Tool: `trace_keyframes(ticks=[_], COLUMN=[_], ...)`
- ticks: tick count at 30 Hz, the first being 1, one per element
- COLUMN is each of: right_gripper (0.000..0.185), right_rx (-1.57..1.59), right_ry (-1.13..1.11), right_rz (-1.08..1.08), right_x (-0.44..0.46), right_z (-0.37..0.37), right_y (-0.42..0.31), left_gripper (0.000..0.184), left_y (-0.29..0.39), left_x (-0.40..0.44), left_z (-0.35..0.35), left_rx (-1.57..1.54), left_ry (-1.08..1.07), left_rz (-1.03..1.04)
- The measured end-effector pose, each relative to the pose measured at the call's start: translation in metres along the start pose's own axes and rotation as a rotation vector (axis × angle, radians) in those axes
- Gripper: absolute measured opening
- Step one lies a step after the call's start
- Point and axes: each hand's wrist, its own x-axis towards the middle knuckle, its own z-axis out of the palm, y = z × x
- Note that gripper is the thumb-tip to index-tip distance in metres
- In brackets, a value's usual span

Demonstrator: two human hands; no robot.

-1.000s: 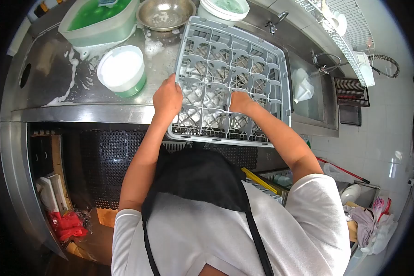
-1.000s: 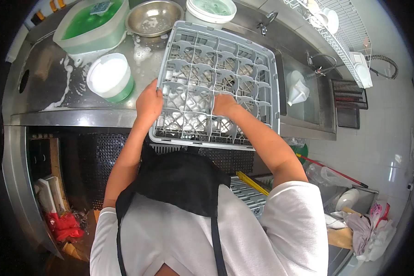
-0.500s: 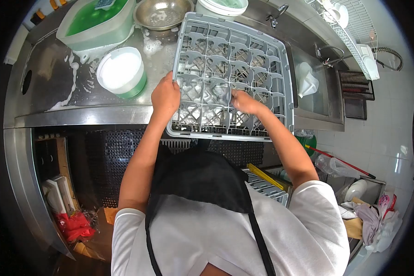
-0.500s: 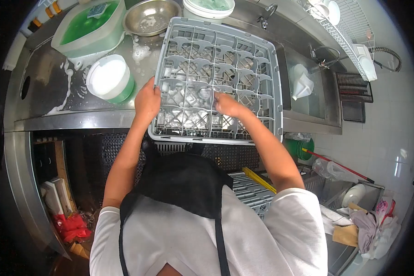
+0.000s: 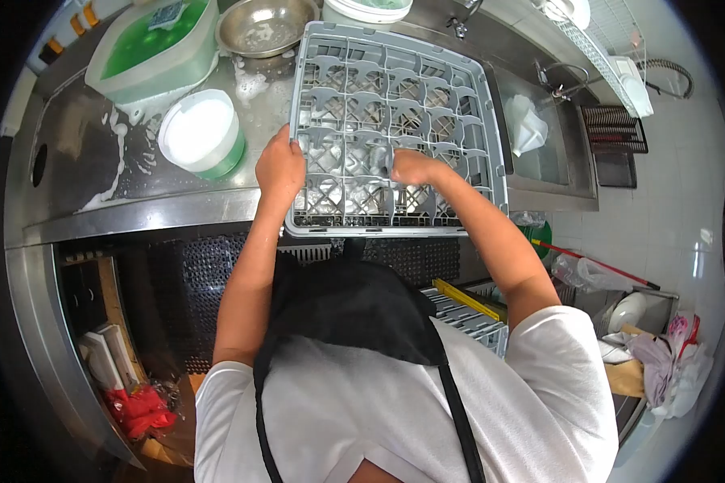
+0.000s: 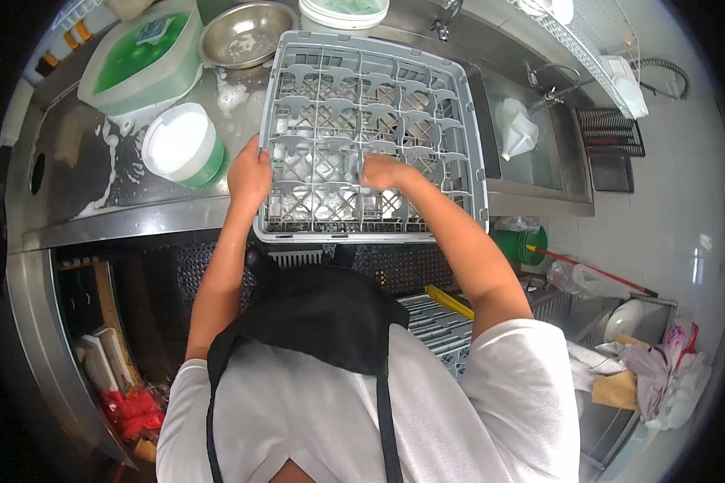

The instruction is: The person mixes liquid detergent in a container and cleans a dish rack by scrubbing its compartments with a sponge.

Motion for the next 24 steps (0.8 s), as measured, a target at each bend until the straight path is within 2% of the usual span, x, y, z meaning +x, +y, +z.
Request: trace_keyframes(ticks=[4, 7, 8, 11, 12, 15, 16, 19, 23, 24], right_gripper=[0.033, 0.04, 0.044, 0.051, 0.054, 0.053, 0.048, 0.035, 0.036, 0.032], right_rx=[0.095, 0.073, 0.292, 0.459, 0.429, 0.251, 0.193, 0.184, 0.104, 0.017], right_ry=[-0.009, 0.103, 0.153, 0.344, 0.272, 0.121, 0.179, 0.261, 0.206, 0.158], right_rz=[-0.042, 0.074, -0.043, -0.129, -0.045, -0.004, 0.028, -0.096, 0.025, 0.011], right_x=[-0.004, -0.008, -0.007, 0.007, 0.0, 0.017, 0.02, 0.03, 0.022, 0.021], right_z=[-0.007, 0.006, 0.018, 0.042, 0.027, 0.024, 0.027, 0.032, 0.029, 0.027], right_y=[-0.006, 0.002, 0.019, 0.035, 0.019, 0.03, 0.028, 0.024, 0.013, 0.009], left_gripper=[0.038, 0.038, 0.038, 0.035, 0.034, 0.031, 0.029, 0.028, 0.027, 0.028], left_y=[0.002, -0.006, -0.007, -0.012, -0.007, 0.006, 0.005, 0.005, 0.001, -0.001], left_x=[-0.002, 0.002, 0.002, 0.005, 0.005, -0.003, -0.004, -0.003, 0.0, 0.002], left_z=[-0.002, 0.002, 0.004, 0.01, 0.007, -0.001, -0.002, -0.005, -0.005, -0.004], left_rx=[-0.021, 0.013, 0.023, 0.025, 0.023, 0.022, 0.019, -0.001, -0.041, -0.028], left_ry=[0.0, 0.014, 0.018, 0.038, 0.036, 0.019, 0.026, 0.031, 0.018, 0.02], left_rz=[0.002, 0.021, 0.022, 0.058, 0.047, 0.052, 0.069, 0.074, 0.08, 0.087])
